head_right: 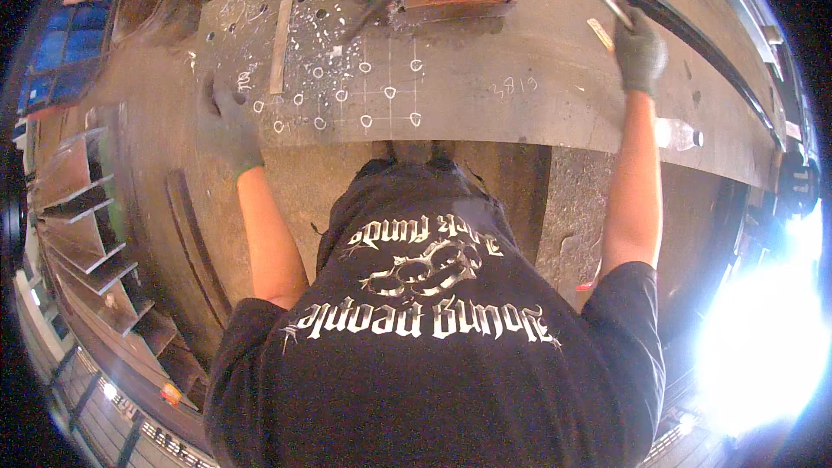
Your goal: The person operates a portable drill press on a large metal plate, repeatedly applying liquid from a bottle to the drill bit area while lowering and raising the drill. The person repositions the drill press and continues drilling at marked locations on the plate.
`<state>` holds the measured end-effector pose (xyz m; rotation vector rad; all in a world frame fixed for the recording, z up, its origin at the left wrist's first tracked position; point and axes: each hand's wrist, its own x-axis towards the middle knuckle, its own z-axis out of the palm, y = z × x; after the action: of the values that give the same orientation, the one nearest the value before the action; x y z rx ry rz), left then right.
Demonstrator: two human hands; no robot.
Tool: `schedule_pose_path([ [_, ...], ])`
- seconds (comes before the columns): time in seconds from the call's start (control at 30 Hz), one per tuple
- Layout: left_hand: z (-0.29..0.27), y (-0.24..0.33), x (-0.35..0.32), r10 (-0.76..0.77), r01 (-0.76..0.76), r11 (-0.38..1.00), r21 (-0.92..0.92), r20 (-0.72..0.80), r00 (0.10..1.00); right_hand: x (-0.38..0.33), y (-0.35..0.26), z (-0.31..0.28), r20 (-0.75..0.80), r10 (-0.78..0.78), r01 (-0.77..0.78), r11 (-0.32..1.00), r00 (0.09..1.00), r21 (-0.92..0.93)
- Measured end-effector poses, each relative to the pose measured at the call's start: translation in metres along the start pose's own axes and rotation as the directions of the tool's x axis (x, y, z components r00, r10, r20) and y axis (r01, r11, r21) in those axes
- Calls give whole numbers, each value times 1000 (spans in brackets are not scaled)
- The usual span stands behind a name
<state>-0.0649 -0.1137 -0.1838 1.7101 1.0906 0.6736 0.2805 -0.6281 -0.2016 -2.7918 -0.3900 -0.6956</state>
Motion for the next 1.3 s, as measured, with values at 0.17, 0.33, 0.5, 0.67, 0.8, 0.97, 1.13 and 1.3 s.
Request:
schedule_pose_path([
  [0.17, -36, -165, -9, 320, -99, 853, 513, -362, 876, 35, 2, -48, 44, -56, 59, 997, 997, -55],
  [0.33, -86, -233, -63, -18, 266, 828, 494, -451, 893, 36, 1, -46, 145, -63, 80, 991, 987, -108],
  [0.5, -120, -316, -121, -412, 594, 506, 626, -430, 804, 54, 24, -60, 112, -132, 152, 967, 985, -204],
  [0.67, -147, -442, -183, -727, 692, 345, 635, -286, 625, 75, -3, -100, 210, -27, 80, 965, 977, -250],
  [0.8, -139, -443, -182, -757, 623, 376, 686, -160, 633, 93, 22, -118, 110, -185, 210, 934, 977, -290],
  [0.97, -118, -397, -157, -733, 607, 447, 657, -120, 669, 99, 12, -124, 166, -152, 203, 911, 974, -360],
  [1.13, -114, -381, -135, -695, 580, 504, 640, -99, 712, 102, 8, -130, 193, -177, 241, 888, 965, -391],
  [1.3, -120, -348, -118, -541, 599, 619, 508, -276, 794, 107, 18, -131, 216, -248, 312, 883, 944, -351],
])
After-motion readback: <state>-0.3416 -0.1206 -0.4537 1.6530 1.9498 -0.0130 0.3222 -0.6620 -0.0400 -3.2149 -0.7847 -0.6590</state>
